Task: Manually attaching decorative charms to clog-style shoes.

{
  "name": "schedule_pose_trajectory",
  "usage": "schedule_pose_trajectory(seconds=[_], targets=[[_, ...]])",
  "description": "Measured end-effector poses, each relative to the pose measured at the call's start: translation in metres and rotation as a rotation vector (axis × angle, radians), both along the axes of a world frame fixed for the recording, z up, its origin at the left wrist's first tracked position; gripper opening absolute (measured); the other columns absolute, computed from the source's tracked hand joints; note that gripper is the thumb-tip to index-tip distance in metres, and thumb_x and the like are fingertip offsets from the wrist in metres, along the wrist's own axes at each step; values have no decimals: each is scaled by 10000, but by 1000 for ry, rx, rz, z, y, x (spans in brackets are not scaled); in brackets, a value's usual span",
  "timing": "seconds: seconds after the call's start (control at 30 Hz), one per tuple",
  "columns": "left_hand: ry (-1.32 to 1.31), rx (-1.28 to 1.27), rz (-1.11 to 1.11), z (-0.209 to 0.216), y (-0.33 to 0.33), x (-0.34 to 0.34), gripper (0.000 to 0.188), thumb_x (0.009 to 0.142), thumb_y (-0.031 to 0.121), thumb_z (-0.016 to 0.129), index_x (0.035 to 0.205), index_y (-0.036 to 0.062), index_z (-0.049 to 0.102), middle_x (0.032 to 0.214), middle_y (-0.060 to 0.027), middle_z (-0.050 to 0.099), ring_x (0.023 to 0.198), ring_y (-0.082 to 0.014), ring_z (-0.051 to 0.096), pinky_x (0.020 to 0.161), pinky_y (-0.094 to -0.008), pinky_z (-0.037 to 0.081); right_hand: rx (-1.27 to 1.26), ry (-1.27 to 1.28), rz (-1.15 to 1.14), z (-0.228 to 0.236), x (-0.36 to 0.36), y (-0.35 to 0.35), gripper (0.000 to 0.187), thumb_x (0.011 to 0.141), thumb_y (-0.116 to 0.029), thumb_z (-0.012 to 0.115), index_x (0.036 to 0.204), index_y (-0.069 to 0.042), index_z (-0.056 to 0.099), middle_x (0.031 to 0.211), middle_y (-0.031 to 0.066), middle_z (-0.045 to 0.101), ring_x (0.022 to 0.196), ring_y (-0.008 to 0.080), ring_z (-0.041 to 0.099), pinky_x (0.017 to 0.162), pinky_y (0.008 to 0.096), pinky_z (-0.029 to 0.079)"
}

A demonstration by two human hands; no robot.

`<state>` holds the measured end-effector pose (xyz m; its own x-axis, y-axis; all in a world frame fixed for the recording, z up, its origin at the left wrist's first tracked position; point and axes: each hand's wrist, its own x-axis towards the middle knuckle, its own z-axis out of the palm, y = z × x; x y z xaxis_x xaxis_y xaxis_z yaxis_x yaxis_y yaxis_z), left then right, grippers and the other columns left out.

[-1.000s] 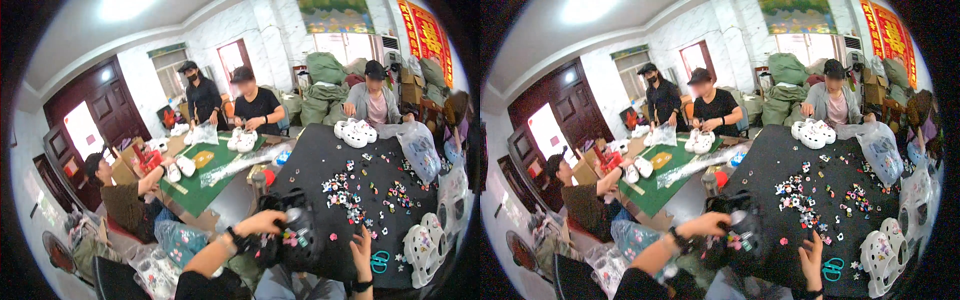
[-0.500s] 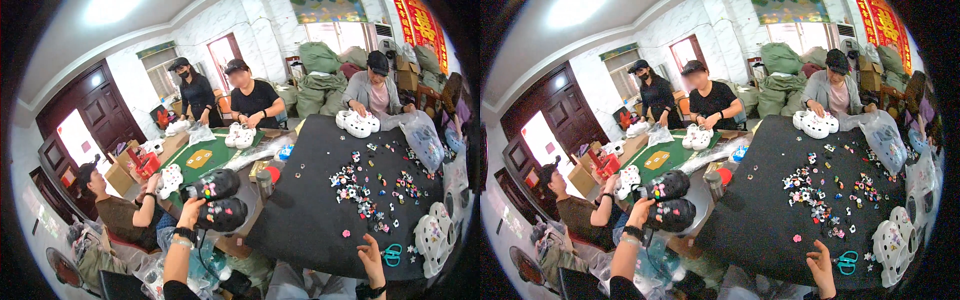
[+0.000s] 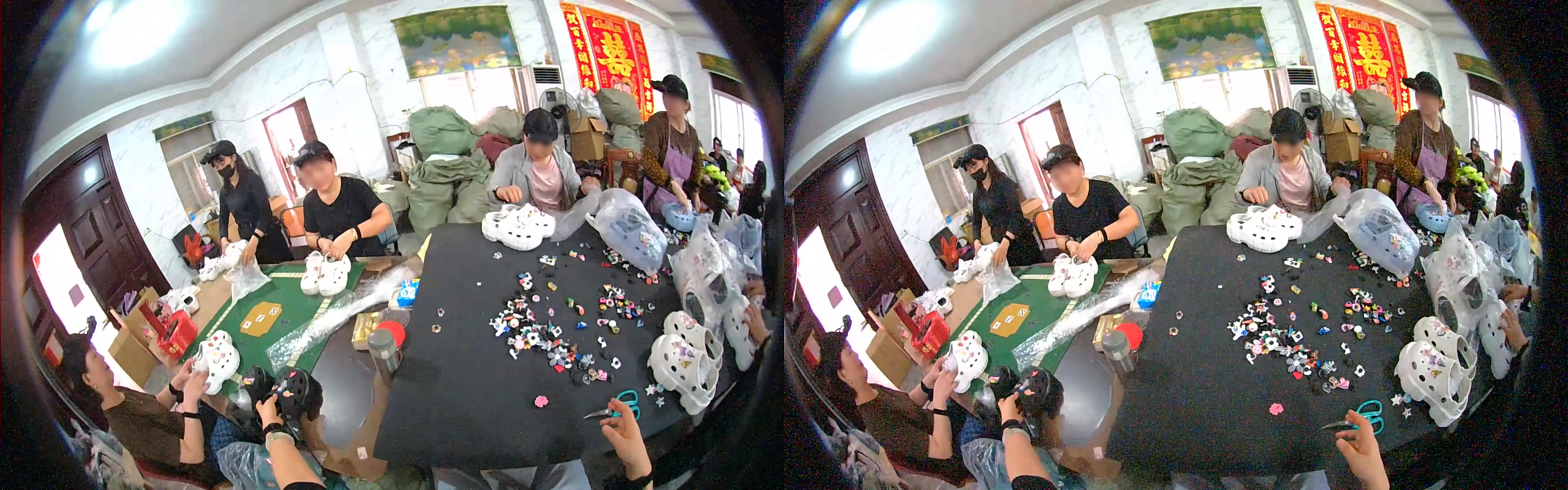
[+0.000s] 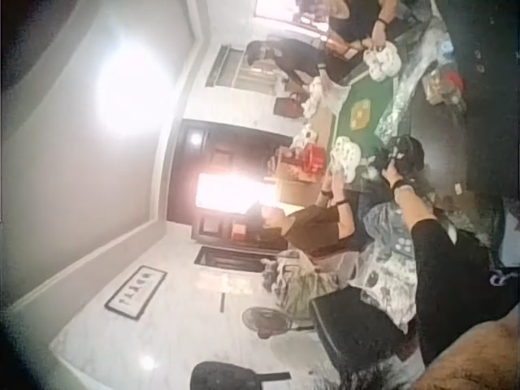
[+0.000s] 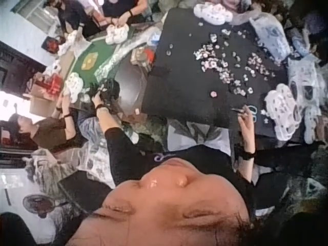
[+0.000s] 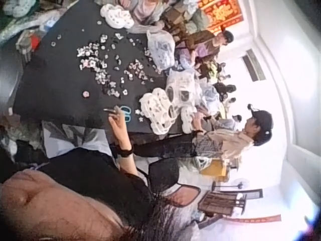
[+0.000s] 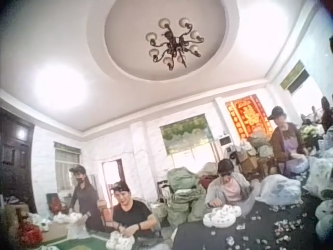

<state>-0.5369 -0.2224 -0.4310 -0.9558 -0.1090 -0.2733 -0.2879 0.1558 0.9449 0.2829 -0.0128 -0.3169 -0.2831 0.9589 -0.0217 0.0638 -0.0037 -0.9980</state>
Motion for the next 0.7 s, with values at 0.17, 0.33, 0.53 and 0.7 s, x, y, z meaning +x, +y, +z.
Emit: schedule_pose_trajectory(seconds=[0.17,0.33,0.53,0.7], targets=[[135,56,-22,12,-7,13,709,862,22,658,1457,54,273,1088,-132,612,930,-159,595,725,-266,458,100,13,22,-5,12,8,661,862,34,624,1463,-26,355,1362,87,444,1026,166,571,826,265,477],[499,398,-481,77,-1,160,551,934,127,628,1421,83,375,1243,-125,564,1064,-192,563,878,-325,460,250,-153,-199,-1,70,46,718,791,112,611,1451,-22,361,1412,124,436,1103,194,556,884,292,496],[403,215,-930,134,25,365,541,944,84,634,1416,-10,385,1304,-142,522,1203,-223,521,1009,-340,418,704,-697,-500,24,158,68,654,849,-96,702,1439,-79,421,1400,153,454,1248,305,497,1025,397,424],[308,133,-1247,97,81,428,491,957,123,634,1392,19,432,1212,-119,553,1067,-219,542,961,-329,434,572,-679,-663,57,240,94,558,872,-154,704,1377,-72,482,1288,151,504,1114,268,585,915,387,495]])
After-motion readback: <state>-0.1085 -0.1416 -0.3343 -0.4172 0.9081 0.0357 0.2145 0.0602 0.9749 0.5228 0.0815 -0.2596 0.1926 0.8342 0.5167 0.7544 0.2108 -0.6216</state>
